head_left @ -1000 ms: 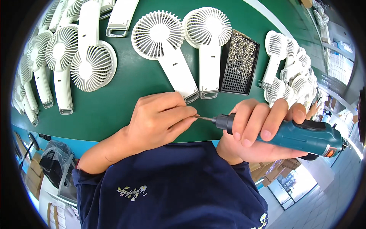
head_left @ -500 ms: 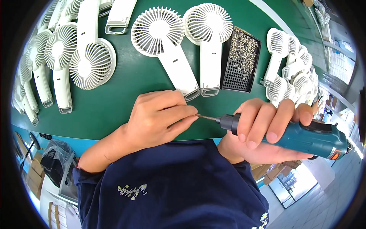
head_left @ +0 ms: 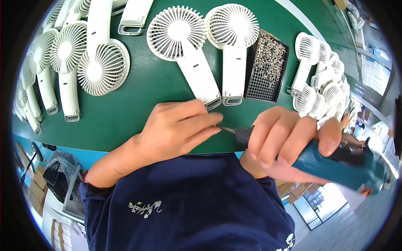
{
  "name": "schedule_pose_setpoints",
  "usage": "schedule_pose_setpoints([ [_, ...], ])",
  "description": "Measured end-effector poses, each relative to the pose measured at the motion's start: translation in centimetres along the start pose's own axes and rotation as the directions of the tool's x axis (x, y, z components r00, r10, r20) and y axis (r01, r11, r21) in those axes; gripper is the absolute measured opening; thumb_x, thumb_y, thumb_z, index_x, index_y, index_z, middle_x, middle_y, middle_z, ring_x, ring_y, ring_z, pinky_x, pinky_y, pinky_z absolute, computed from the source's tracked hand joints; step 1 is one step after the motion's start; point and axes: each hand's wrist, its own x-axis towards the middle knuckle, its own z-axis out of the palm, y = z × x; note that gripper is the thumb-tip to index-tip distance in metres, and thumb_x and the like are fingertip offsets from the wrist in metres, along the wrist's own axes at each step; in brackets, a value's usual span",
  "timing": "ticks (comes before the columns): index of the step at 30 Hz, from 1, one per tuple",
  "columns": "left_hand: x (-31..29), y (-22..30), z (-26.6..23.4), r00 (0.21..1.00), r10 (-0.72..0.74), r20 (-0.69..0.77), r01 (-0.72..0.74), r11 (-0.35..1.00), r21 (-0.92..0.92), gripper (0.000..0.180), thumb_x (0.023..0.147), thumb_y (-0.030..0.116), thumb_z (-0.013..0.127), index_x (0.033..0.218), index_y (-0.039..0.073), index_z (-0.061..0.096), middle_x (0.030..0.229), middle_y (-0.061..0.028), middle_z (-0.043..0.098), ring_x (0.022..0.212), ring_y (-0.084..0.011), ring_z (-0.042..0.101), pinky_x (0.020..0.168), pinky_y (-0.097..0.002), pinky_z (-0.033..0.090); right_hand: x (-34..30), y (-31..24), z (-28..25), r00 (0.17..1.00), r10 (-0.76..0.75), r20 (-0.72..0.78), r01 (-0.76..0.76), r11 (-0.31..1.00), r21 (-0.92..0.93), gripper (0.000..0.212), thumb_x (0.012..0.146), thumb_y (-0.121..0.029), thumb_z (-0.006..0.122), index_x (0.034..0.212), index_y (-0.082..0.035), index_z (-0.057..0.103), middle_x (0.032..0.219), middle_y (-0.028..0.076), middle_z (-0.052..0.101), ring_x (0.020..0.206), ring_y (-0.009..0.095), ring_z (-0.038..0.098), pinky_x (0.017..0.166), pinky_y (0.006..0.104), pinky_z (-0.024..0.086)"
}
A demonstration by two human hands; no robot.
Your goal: The recorder is assembling portable mini fans by using an electric screwdriver to fasten components on a factory assembly line.
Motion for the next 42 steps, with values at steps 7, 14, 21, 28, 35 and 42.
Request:
schedule_pose_setpoints([
  [7,0.6,0.1,-1.3,0.984,-0.176,-0.023,0.173,0.925,0.337,0.063,0.062,0.012,0.081,0.121,0.008,0.061,0.064,-0.0021,0.044,0.051,-0.0164,0.046,0.046,-0.0302,0.038,-1.0,1.3,1.7,0.974,-0.226,0.009,0.22,0.934,-0.281,0.055,0.091,-0.055,0.046,0.119,-0.009,0.047,0.07,0.006,0.049,0.043,0.017,0.045,0.039,0.031,0.04],
  [14,0.7,-0.1,-1.0,0.981,-0.195,-0.018,0.188,0.915,0.358,0.064,0.063,0.011,0.079,0.124,0.013,0.059,0.069,-0.0025,0.049,0.054,-0.0199,0.051,0.049,-0.0328,0.044,-1.2,2.4,2.0,0.98,-0.192,0.043,0.196,0.927,-0.32,0.021,0.093,-0.016,0.053,0.108,-0.013,0.039,0.071,0.011,0.053,0.044,0.021,0.049,0.039,0.0332,0.042],
  [21,0.6,-0.2,-1.0,0.983,-0.185,-0.017,0.18,0.921,0.346,0.062,0.065,0.012,0.077,0.124,0.012,0.059,0.068,-0.0025,0.049,0.053,-0.0197,0.05,0.049,-0.0329,0.043,-1.0,3.6,1.7,0.969,-0.242,0.049,0.246,0.923,-0.296,0.021,0.092,-0.014,0.054,0.105,-0.012,0.038,0.071,0.011,0.052,0.043,0.02,0.048,0.039,0.0324,0.042],
  [28,0.6,-0.1,-0.9,0.98,-0.199,-0.022,0.193,0.912,0.362,0.063,0.065,0.012,0.077,0.125,0.012,0.058,0.068,-0.0027,0.049,0.054,-0.0197,0.051,0.049,-0.033,0.044,-1.0,3.6,1.4,0.965,-0.201,0.166,0.245,0.918,-0.313,0.02,0.092,-0.014,0.054,0.105,-0.011,0.038,0.071,0.012,0.054,0.042,0.02,0.048,0.038,0.0319,0.041],
  [35,1.2,1.4,-1.8,0.942,-0.327,0.076,0.274,0.881,0.386,0.062,0.071,0.02,0.077,0.128,0.016,0.054,0.072,-0.0036,0.05,0.057,-0.0215,0.053,0.051,-0.0339,0.046,-1.1,-0.4,0.8,0.955,-0.263,-0.136,0.228,0.946,-0.232,0.062,0.086,-0.063,0.052,0.116,-0.009,0.048,0.072,0.006,0.048,0.042,0.014,0.041,0.038,0.0289,0.036],
  [42,2.6,2.4,-2.3,0.879,-0.475,0.052,0.422,0.823,0.379,0.044,0.085,0.023,0.067,0.126,0.015,0.053,0.087,-0.0114,0.055,0.063,-0.0303,0.059,0.054,-0.0413,0.048,-3.6,-0.1,-0.9,0.935,0.076,-0.348,-0.145,0.973,-0.178,0.084,0.078,-0.079,0.042,0.118,-0.005,0.046,0.076,0.011,0.052,0.041,0.017,0.048,0.038,0.0293,0.04],
])
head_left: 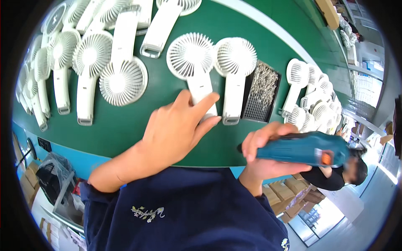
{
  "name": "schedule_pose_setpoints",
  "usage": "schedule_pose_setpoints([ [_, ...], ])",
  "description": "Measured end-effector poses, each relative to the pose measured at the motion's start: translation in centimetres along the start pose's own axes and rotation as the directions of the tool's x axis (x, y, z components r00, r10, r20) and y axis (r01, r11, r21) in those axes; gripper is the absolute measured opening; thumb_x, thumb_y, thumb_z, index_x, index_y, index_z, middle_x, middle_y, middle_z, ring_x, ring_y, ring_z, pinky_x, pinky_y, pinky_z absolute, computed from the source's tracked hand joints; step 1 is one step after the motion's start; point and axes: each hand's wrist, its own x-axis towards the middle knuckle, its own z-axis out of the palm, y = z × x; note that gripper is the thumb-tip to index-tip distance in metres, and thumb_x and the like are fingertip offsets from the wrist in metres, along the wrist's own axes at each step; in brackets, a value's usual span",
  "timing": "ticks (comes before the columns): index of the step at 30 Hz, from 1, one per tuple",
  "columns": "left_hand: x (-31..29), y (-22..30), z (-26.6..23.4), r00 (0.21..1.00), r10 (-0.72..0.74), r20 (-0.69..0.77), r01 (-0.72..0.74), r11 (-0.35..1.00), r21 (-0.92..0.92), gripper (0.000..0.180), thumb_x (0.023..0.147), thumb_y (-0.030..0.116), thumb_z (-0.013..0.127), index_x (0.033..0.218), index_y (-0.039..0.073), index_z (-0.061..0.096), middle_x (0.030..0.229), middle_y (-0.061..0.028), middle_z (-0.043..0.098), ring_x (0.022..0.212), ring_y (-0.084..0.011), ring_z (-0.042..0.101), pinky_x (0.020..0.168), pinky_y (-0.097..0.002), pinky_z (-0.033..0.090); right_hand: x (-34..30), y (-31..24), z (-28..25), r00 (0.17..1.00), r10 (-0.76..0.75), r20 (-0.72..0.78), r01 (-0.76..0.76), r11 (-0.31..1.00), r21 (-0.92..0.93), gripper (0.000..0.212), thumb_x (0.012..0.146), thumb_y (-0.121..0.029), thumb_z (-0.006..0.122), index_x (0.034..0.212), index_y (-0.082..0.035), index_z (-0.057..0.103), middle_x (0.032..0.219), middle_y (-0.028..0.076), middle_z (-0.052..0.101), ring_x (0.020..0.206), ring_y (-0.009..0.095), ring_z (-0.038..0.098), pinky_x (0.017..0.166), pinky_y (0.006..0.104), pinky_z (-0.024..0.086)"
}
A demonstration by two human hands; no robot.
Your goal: The recorder is assembling portable mini fans by using an electric screwdriver to fasten components on a factory assembly line.
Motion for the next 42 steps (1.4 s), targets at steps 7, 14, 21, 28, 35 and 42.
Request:
schedule_pose_setpoints([
  [7,-2.8,-0.5,1.4,0.984,-0.094,-0.15,-0.039,0.713,-0.7,0.026,0.092,-0.001,0.046,0.115,-0.002,0.058,0.097,-0.014,0.055,0.087,-0.0215,0.058,0.074,-0.0302,0.046,-1.5,0.6,2.0,0.941,0.317,-0.116,-0.337,0.861,-0.38,0.052,0.067,-0.004,0.084,0.11,-0.001,0.054,0.101,0.008,0.064,0.072,0.005,0.054,0.059,0.0194,0.044],
  [14,-2.3,1.3,2.8,0.89,-0.126,-0.438,-0.322,0.506,-0.8,0.042,0.091,0.006,0.055,0.123,0.006,0.028,0.106,-0.0232,0.055,0.091,-0.0245,0.06,0.08,-0.0359,0.051,-2.5,2.0,3.6,0.963,0.267,-0.038,-0.258,0.871,-0.417,0.048,0.078,-0.011,0.076,0.119,0.001,0.053,0.107,0.008,0.063,0.095,0.013,0.059,0.085,0.0295,0.048],
  [21,-0.6,2.3,0.9,0.972,-0.232,-0.025,-0.02,0.022,-1.0,0.036,0.094,0.021,0.054,0.12,0.001,0.039,0.1,-0.0158,0.058,0.086,-0.0256,0.061,0.081,-0.0409,0.051,-2.8,3.4,4.9,0.976,0.091,-0.198,-0.139,0.961,-0.24,0.042,0.075,-0.001,0.071,0.111,0.0,0.049,0.094,0.007,0.057,0.086,0.013,0.056,0.077,0.0293,0.047],
  [28,-0.3,3.2,0.3,0.971,-0.194,-0.14,-0.157,-0.077,-0.985,0.031,0.098,0.025,0.048,0.113,-0.002,0.045,0.094,-0.0137,0.056,0.087,-0.0282,0.061,0.083,-0.0435,0.05,-4.3,3.6,4.6,0.976,0.056,-0.21,-0.12,0.944,-0.307,0.035,0.073,0.0,0.068,0.1,-0.003,0.046,0.082,0.005,0.052,0.067,0.01,0.054,0.061,0.0249,0.046],
  [35,0.2,3.1,1.0,0.959,-0.212,-0.19,-0.185,0.047,-0.982,0.032,0.098,0.024,0.048,0.117,-0.002,0.042,0.095,-0.0118,0.057,0.088,-0.026,0.06,0.087,-0.0416,0.049,-3.2,3.3,4.8,0.946,0.242,-0.217,-0.277,0.949,-0.149,0.034,0.083,0.002,0.063,0.113,-0.002,0.045,0.088,0.006,0.055,0.067,0.011,0.058,0.061,0.026,0.049],
  [42,0.6,3.9,2.7,0.977,-0.189,-0.096,-0.088,0.051,-0.995,0.032,0.099,0.026,0.045,0.117,-0.001,0.042,0.096,-0.0116,0.057,0.09,-0.0235,0.061,0.088,-0.0402,0.049,-3.3,3.3,4.1,0.957,0.14,-0.253,-0.201,0.951,-0.234,0.044,0.081,0.0,0.062,0.122,0.0,0.046,0.104,0.005,0.056,0.093,0.01,0.055,0.085,0.0279,0.046],
])
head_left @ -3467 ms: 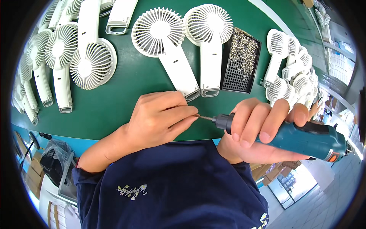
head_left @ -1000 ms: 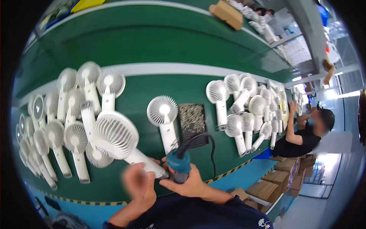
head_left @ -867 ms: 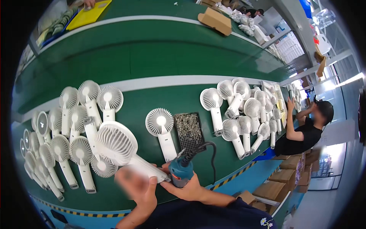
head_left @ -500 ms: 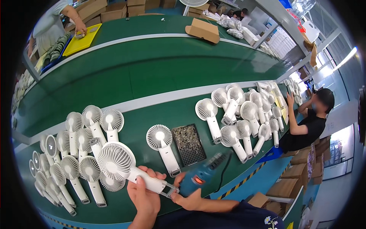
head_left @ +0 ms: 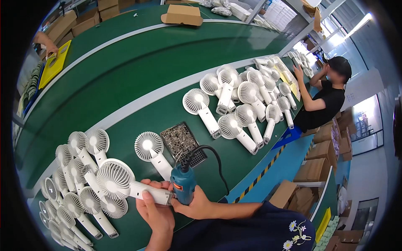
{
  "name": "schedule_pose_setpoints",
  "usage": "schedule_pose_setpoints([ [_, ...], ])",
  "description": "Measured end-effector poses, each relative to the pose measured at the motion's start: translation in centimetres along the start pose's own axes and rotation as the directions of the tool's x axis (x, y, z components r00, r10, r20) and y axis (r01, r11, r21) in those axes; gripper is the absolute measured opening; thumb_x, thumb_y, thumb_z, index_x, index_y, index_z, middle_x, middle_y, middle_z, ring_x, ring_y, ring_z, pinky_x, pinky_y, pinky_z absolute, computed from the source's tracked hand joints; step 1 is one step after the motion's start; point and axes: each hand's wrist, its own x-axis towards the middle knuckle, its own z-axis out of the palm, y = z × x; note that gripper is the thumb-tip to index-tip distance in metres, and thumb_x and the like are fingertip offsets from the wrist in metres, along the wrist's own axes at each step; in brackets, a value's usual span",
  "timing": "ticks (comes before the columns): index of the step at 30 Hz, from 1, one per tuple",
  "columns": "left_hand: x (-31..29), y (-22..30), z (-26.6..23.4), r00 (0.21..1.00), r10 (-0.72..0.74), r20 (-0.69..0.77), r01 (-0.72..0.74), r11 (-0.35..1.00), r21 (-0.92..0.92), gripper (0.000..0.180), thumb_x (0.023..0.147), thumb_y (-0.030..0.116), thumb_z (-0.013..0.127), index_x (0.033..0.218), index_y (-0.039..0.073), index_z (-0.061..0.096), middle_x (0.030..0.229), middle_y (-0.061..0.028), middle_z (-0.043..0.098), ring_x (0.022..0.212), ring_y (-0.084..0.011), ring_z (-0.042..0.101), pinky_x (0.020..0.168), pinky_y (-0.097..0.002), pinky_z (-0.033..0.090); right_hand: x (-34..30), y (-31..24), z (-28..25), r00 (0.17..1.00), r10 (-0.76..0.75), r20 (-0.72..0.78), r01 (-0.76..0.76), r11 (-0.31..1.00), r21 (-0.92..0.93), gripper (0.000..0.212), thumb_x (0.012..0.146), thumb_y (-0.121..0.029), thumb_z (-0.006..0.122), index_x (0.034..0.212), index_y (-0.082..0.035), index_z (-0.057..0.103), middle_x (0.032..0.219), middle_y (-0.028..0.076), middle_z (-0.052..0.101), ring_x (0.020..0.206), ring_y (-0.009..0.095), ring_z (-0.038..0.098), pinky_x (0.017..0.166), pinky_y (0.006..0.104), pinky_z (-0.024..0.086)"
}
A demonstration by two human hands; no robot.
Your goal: The recorder is assembling portable mini fans by using an electric screwdriver to fasten components on a factory assembly line.
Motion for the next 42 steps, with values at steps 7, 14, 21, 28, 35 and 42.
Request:
schedule_pose_setpoints([
  [7,0.4,0.9,0.2,0.996,0.086,-0.013,-0.086,0.996,0.005,0.039,0.099,0.026,0.046,0.123,-0.004,0.041,0.094,-0.0118,0.058,0.09,-0.0238,0.062,0.086,-0.0369,0.05,-0.6,-0.9,-0.4,0.996,-0.074,0.044,0.076,0.995,-0.057,0.031,0.08,-0.001,0.065,0.107,-0.003,0.05,0.098,0.004,0.055,0.088,0.01,0.053,0.08,0.0271,0.046],
  [14,1.7,0.8,-0.1,1.0,0.02,-0.007,-0.02,0.998,0.059,0.039,0.099,0.022,0.045,0.125,-0.007,0.041,0.102,-0.017,0.061,0.098,-0.0287,0.063,0.094,-0.0421,0.047,-0.1,-0.2,-1.2,0.999,0.02,0.035,-0.021,0.999,0.041,0.033,0.079,0.009,0.058,0.104,-0.002,0.04,0.086,0.008,0.05,0.06,0.014,0.056,0.051,0.0281,0.049],
  [21,0.9,-0.9,0.0,0.997,-0.065,0.043,0.063,0.997,0.045,0.043,0.101,0.029,0.04,0.126,-0.007,0.038,0.105,-0.0178,0.061,0.1,-0.0287,0.062,0.085,-0.0366,0.051,1.2,0.2,-0.8,0.989,-0.135,0.053,0.139,0.985,-0.097,0.038,0.08,0.013,0.055,0.108,-0.002,0.034,0.098,0.014,0.048,0.058,0.014,0.057,0.046,0.0258,0.048],
  [28,1.1,1.4,-1.2,0.93,-0.077,0.361,-0.218,0.673,0.707,0.035,0.08,0.005,0.066,0.113,-0.006,0.058,0.116,-0.0153,0.062,0.107,-0.0218,0.058,0.095,-0.0335,0.042,0.6,-3.0,-6.2,0.934,-0.003,-0.357,0.168,0.886,0.432,0.037,0.077,-0.001,0.064,0.105,-0.006,0.039,0.082,0.007,0.05,0.044,0.015,0.049,0.04,0.0276,0.044],
  [35,2.1,0.3,-3.2,0.977,0.115,0.181,-0.21,0.338,0.918,0.066,0.078,0.006,0.068,0.136,-0.001,0.038,0.118,-0.0138,0.051,0.109,-0.0248,0.045,0.097,-0.0366,0.032,0.0,-10.5,-29.1,0.454,-0.256,-0.854,0.465,0.885,-0.018,0.024,0.086,-0.005,0.052,0.108,-0.013,0.047,0.074,0.0,0.047,0.057,0.01,0.049,0.048,0.0238,0.042],
  [42,3.0,-1.8,-2.3,0.948,0.191,0.255,-0.256,-0.019,0.967,0.072,0.077,0.024,0.074,0.134,-0.002,0.036,0.117,-0.0144,0.049,0.11,-0.0296,0.041,0.096,-0.043,0.027,5.9,-12.3,-50.7,0.483,-0.026,-0.875,0.354,0.92,0.168,0.01,0.084,-0.006,0.057,0.087,-0.005,0.047,0.074,0.006,0.054,0.061,0.013,0.052,0.051,0.021,0.048],
])
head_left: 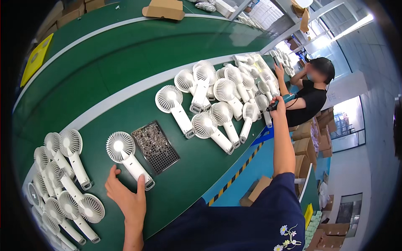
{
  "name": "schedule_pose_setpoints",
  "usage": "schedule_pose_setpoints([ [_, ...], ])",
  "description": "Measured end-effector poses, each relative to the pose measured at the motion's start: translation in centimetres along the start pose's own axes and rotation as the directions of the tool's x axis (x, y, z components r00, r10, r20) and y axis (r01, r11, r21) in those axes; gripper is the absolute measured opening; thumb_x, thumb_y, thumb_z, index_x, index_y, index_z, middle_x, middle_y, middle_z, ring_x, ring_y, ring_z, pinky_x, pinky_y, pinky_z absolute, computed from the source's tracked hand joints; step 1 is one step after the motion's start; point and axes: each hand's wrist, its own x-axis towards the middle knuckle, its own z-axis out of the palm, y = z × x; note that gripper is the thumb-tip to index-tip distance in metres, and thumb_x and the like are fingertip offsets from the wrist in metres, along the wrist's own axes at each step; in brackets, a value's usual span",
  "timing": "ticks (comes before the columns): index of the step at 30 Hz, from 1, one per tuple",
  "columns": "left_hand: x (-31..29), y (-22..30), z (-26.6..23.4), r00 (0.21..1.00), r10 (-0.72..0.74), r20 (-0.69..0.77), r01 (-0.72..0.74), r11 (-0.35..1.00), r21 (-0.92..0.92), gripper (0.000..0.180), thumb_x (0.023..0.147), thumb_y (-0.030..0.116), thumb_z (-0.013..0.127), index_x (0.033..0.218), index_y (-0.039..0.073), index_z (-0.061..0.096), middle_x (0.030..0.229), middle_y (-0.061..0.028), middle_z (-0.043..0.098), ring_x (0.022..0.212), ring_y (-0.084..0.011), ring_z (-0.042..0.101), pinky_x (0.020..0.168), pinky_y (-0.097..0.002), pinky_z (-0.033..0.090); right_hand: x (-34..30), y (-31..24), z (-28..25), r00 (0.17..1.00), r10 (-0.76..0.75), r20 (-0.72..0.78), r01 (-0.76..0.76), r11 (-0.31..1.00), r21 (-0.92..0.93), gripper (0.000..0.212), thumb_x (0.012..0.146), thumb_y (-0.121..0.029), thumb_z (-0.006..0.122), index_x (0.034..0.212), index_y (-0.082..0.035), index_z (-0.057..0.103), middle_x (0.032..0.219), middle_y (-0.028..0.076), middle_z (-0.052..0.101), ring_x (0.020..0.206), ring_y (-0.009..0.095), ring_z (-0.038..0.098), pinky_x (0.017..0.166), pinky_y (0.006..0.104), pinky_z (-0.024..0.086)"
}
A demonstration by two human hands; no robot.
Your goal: The recorder is assembling portable mini fans by using an electric screwdriver to fasten components on a factory assembly line.
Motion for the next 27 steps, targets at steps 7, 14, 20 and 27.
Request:
schedule_pose_setpoints([
  [7,1.5,0.4,1.0,0.999,-0.045,-0.006,0.046,0.972,0.228,0.057,0.081,0.041,0.066,0.116,0.0,0.05,0.101,-0.01,0.048,0.099,-0.027,0.044,0.088,-0.0421,0.029,3.4,3.5,0.6,0.986,0.138,-0.095,-0.15,0.979,-0.134,0.011,0.085,-0.004,0.057,0.089,0.003,0.05,0.075,0.011,0.056,0.061,0.018,0.059,0.045,0.0252,0.046],
  [14,2.9,0.8,1.4,0.999,-0.039,-0.021,0.043,0.97,0.239,0.049,0.08,0.039,0.068,0.106,0.001,0.052,0.099,-0.009,0.05,0.099,-0.0266,0.045,0.086,-0.0422,0.03,-0.7,2.1,2.4,0.984,0.069,-0.163,-0.109,0.961,-0.253,0.014,0.084,-0.008,0.062,0.085,-0.002,0.049,0.069,0.007,0.055,0.054,0.014,0.055,0.041,0.0217,0.041],
  [20,3.7,1.1,-0.3,0.994,-0.081,0.072,0.059,0.962,0.265,0.044,0.077,0.035,0.071,0.102,0.003,0.055,0.098,-0.0093,0.054,0.095,-0.0277,0.05,0.081,-0.0418,0.036,-6.2,0.7,4.5,0.997,0.004,-0.08,-0.028,0.953,-0.301,0.021,0.083,-0.009,0.064,0.095,0.0,0.049,0.08,0.01,0.057,0.062,0.016,0.061,0.044,0.023,0.043],
  [27,3.7,-0.9,-4.4,0.946,-0.272,0.178,0.29,0.953,-0.083,0.036,0.083,0.022,0.07,0.103,0.0,0.049,0.084,-0.0159,0.061,0.068,-0.0289,0.062,0.064,-0.0359,0.049,-11.6,4.5,5.5,0.992,-0.124,0.011,0.119,0.923,-0.365,0.023,0.089,-0.022,0.06,0.1,-0.002,0.061,0.097,0.006,0.066,0.057,0.009,0.044,0.047,0.0217,0.037],
])
